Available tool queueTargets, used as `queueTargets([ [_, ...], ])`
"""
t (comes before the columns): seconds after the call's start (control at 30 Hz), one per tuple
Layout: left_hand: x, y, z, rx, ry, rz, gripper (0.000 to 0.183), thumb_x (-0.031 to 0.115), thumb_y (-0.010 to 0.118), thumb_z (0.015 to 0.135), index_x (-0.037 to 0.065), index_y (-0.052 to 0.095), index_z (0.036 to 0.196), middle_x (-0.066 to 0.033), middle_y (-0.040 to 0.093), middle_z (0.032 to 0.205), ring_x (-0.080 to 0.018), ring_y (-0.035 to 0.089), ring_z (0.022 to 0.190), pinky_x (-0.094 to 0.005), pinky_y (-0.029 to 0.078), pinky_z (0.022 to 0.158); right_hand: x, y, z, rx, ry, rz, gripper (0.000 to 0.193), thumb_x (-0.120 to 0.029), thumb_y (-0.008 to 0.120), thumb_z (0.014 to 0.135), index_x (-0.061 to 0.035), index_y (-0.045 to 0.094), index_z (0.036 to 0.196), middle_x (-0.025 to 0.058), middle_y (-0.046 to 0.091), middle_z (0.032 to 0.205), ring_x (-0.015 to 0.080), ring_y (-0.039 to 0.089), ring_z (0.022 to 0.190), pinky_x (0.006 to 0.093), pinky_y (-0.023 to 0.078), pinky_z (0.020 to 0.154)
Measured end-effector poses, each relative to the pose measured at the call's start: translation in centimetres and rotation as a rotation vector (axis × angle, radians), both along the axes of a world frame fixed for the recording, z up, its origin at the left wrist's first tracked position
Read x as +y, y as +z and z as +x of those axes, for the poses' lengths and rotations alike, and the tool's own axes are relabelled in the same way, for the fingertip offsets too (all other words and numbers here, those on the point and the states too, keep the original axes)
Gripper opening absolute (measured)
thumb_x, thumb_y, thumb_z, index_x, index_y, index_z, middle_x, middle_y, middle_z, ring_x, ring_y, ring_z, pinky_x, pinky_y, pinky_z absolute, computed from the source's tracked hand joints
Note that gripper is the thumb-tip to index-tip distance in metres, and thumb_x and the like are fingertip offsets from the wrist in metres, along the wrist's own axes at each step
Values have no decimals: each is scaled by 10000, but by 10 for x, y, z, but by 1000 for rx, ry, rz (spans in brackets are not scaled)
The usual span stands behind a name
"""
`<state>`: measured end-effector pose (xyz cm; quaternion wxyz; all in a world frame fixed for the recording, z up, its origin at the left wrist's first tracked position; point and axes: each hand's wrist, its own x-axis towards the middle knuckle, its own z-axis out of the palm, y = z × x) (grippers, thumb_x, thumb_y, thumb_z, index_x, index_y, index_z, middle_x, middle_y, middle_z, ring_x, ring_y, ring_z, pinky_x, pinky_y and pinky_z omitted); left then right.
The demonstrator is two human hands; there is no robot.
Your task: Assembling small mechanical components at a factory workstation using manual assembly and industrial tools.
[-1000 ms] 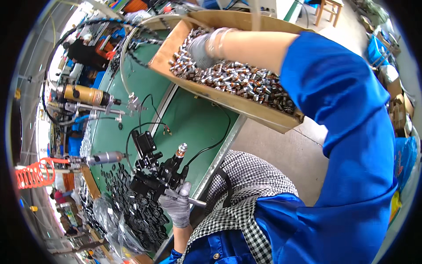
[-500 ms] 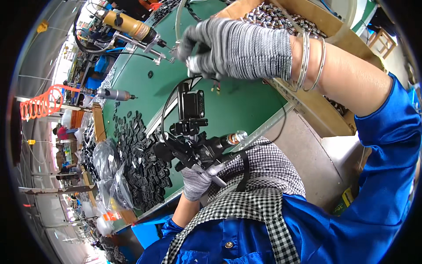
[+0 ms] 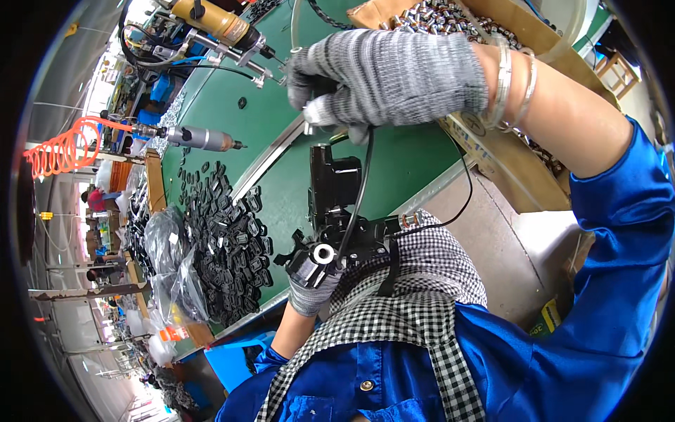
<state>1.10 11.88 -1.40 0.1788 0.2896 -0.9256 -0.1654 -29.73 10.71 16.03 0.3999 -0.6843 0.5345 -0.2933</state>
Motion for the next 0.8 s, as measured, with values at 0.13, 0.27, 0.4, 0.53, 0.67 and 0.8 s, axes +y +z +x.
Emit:
queueTargets([
  [0.13, -3, -26, 13, 164, -68, 3, 308, 289, 752, 767, 185, 697, 1052, 5, 726, 956, -169, 699, 808, -322, 522, 722, -2, -22, -7, 12, 92, -160, 248, -202, 586, 964, -6, 558, 1113, 49, 633, 897, 94, 601, 708, 245, 528, 673],
  [0.27, 1, -25, 22, -38, -26, 75, 342, 341, 684, 811, 180, 675, 1113, -13, 706, 1075, -139, 665, 969, -352, 502, 787, -9, -22, 0, 45, 70, -109, 262, -199, 639, 933, 1, 595, 1097, 49, 654, 920, 106, 622, 803, 264, 536, 750],
  [0.4, -2, -25, 11, -60, -78, 198, 364, 343, 645, 836, 167, 649, 1155, -27, 682, 1147, -134, 638, 1031, -354, 489, 815, 9, -20, -3, 60, -2, -235, 249, -177, 676, 905, -6, 624, 1078, 53, 672, 933, 127, 642, 843, 284, 536, 797],
  [0.53, 3, -32, 22, -74, -17, 281, 365, 324, 625, 854, 152, 626, 1176, -39, 671, 1159, -143, 631, 1043, -350, 489, 833, 4, -14, 6, -59, 89, -306, 242, -159, 748, 839, -24, 666, 1022, 52, 687, 912, 141, 656, 887, 295, 533, 828],
  [0.67, -3, -43, 12, -69, -77, 347, 366, 305, 604, 871, 137, 604, 1196, -51, 659, 1171, -151, 624, 1056, -346, 489, 852, 21, -10, 2, -129, 60, -267, 233, -142, 752, 830, -32, 676, 1021, 50, 696, 917, 141, 666, 889, 293, 538, 813],
  [0.8, -1, -41, 21, -90, -31, 387, 367, 287, 584, 888, 122, 581, 1216, -62, 647, 1183, -160, 616, 1068, -342, 488, 870, 19, -4, 5, -119, 104, -263, 225, -116, 752, 817, -35, 688, 1018, 54, 704, 913, 146, 678, 869, 292, 548, 793],
])
